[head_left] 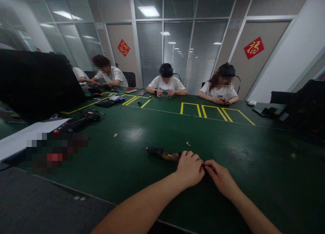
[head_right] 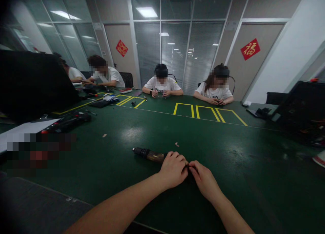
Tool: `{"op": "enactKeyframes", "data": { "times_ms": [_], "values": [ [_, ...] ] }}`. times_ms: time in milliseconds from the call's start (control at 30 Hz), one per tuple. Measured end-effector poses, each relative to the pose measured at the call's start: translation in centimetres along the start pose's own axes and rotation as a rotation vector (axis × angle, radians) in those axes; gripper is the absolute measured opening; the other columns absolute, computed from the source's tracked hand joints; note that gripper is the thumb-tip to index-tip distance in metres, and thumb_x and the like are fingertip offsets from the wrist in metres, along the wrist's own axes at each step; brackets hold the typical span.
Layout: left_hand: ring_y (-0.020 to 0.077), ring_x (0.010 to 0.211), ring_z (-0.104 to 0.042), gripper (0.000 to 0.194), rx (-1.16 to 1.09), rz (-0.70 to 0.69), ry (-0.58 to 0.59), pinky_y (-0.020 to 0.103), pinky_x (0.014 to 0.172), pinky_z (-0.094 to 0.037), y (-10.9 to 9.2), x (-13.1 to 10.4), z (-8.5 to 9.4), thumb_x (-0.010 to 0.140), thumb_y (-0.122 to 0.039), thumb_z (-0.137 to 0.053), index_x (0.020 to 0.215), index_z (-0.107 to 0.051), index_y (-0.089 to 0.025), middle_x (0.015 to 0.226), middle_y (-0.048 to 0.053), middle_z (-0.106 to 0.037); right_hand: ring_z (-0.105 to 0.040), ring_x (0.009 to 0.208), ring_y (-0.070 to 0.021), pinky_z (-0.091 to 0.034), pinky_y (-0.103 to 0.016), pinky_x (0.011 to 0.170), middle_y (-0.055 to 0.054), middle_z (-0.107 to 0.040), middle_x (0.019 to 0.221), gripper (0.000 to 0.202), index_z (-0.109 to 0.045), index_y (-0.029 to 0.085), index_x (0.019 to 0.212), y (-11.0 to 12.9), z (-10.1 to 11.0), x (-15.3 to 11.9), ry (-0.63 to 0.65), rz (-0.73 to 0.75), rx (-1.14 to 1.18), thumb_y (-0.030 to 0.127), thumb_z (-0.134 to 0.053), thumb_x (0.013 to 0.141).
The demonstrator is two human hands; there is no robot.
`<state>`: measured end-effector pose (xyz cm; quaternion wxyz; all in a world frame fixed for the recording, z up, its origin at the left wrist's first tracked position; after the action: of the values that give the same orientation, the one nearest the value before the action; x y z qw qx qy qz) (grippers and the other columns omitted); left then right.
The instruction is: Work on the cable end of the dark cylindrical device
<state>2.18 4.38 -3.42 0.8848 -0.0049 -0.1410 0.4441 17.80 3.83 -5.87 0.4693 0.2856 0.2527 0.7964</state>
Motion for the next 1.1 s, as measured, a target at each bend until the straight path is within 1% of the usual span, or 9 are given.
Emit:
{"op": "enactKeyframes", "data": {
  "times_ms": [333, 567, 700, 767, 800, 867, 933, 1000, 1100],
  "values": [
    [0.0226, 0.094, -0.049, 0.03, 0.036, -0.007, 0.019, 0.039, 0.082, -0.034, 0.0, 0.0, 0.2, 0.094, -0.034, -0.039, 0.098, -0.065, -0.02, 0.097, 0.005, -0.061, -0.058, 0.073, -0.0192, -0.044, -0.026, 0.066, -0.002, -0.06, 0.083, 0.022, -0.054, 0.022, 0.091, 0.2, 0.0, -0.1, -0.013, 0.01, -0.006, 0.033, -0.036, 0.095],
    [0.0242, 0.094, -0.051, 0.036, 0.063, 0.005, 0.056, 0.04, 0.081, -0.037, 0.1, 0.2, 0.4, 0.095, -0.036, -0.033, 0.098, -0.065, -0.019, 0.101, 0.008, -0.059, -0.059, 0.075, -0.0195, -0.045, -0.028, 0.066, -0.003, -0.06, 0.085, 0.021, -0.053, 0.022, 0.094, -0.2, 0.0, -0.2, 0.004, 0.011, -0.011, 0.033, -0.036, 0.096],
    [0.0236, 0.097, -0.051, 0.035, 0.041, -0.024, 0.067, 0.042, 0.087, -0.036, 0.3, 0.2, 0.6, 0.095, -0.037, -0.033, 0.106, -0.062, -0.021, 0.104, 0.005, -0.06, -0.06, 0.078, -0.0203, -0.047, -0.029, 0.068, -0.003, -0.061, 0.088, 0.021, -0.051, 0.022, 0.096, -0.5, -0.2, -0.1, 0.005, 0.015, -0.018, 0.033, -0.034, 0.096],
    [0.0242, 0.102, -0.05, 0.037, -0.012, -0.045, 0.068, 0.044, 0.094, -0.032, 0.4, 0.0, 0.9, 0.092, -0.038, -0.037, 0.117, -0.056, -0.019, 0.108, 0.006, -0.06, -0.06, 0.086, -0.0211, -0.048, -0.031, 0.074, -0.005, -0.06, 0.096, 0.021, -0.05, 0.022, 0.105, -0.7, -0.3, 0.0, -0.004, 0.02, -0.028, 0.032, -0.034, 0.096],
    [0.0248, 0.106, -0.049, 0.042, -0.049, -0.047, 0.064, 0.045, 0.098, -0.029, 0.5, -0.1, 1.0, 0.089, -0.038, -0.04, 0.124, -0.052, -0.017, 0.112, 0.008, -0.059, -0.059, 0.091, -0.0215, -0.048, -0.031, 0.077, -0.006, -0.06, 0.101, 0.023, -0.049, 0.021, 0.111, -0.7, -0.4, 0.0, -0.008, 0.03, -0.046, 0.031, -0.033, 0.096],
    [0.0254, 0.116, -0.043, 0.056, -0.136, -0.022, 0.042, 0.044, 0.104, -0.025, 0.6, -0.5, 1.6, 0.085, -0.036, -0.044, 0.135, -0.04, -0.011, 0.121, 0.01, -0.056, -0.059, 0.094, -0.0218, -0.049, -0.032, 0.078, -0.007, -0.057, 0.107, 0.029, -0.046, 0.022, 0.119, -0.7, -0.5, -0.1, 0.006, 0.069, -0.121, 0.027, -0.03, 0.096],
    [0.025, 0.122, -0.039, 0.061, -0.233, 0.03, 0.009, 0.042, 0.106, -0.025, 0.7, -1.1, 2.5, 0.083, -0.031, -0.046, 0.138, -0.034, -0.009, 0.128, 0.011, -0.052, -0.06, 0.09, -0.0213, -0.05, -0.031, 0.074, -0.006, -0.055, 0.107, 0.034, -0.045, 0.023, 0.124, -0.3, -0.8, -0.2, 0.048, 0.111, -0.235, 0.023, -0.026, 0.096],
    [0.0249, 0.122, -0.039, 0.059, -0.327, 0.084, -0.04, 0.042, 0.105, -0.03, 0.8, -2.0, 3.8, 0.081, -0.026, -0.047, 0.137, -0.037, -0.01, 0.129, 0.011, -0.052, -0.061, 0.085, -0.0211, -0.051, -0.031, 0.07, -0.006, -0.054, 0.105, 0.036, -0.042, 0.023, 0.13, 0.2, -1.0, -0.3, 0.088, 0.129, -0.354, 0.022, -0.029, 0.096],
    [0.0225, 0.121, -0.042, 0.053, -0.448, 0.128, -0.152, 0.04, 0.104, -0.035, 1.0, -4.3, 6.1, 0.082, -0.021, -0.046, 0.134, -0.041, -0.015, 0.126, 0.008, -0.054, -0.06, 0.086, -0.0235, -0.052, -0.031, 0.068, -0.008, -0.053, 0.107, 0.046, -0.033, 0.02, 0.137, 1.5, -1.3, 0.1, 0.105, 0.121, -0.545, 0.029, -0.048, 0.094]
  ]
}}
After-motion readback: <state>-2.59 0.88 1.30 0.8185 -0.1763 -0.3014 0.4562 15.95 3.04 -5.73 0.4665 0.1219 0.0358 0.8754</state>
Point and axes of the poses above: each hand's wrist, its own x-axis towards the middle knuckle, its own z-axis out of the back of the hand, y = z × x, the point moved 2 cm from there along x, towards the middle knuckle
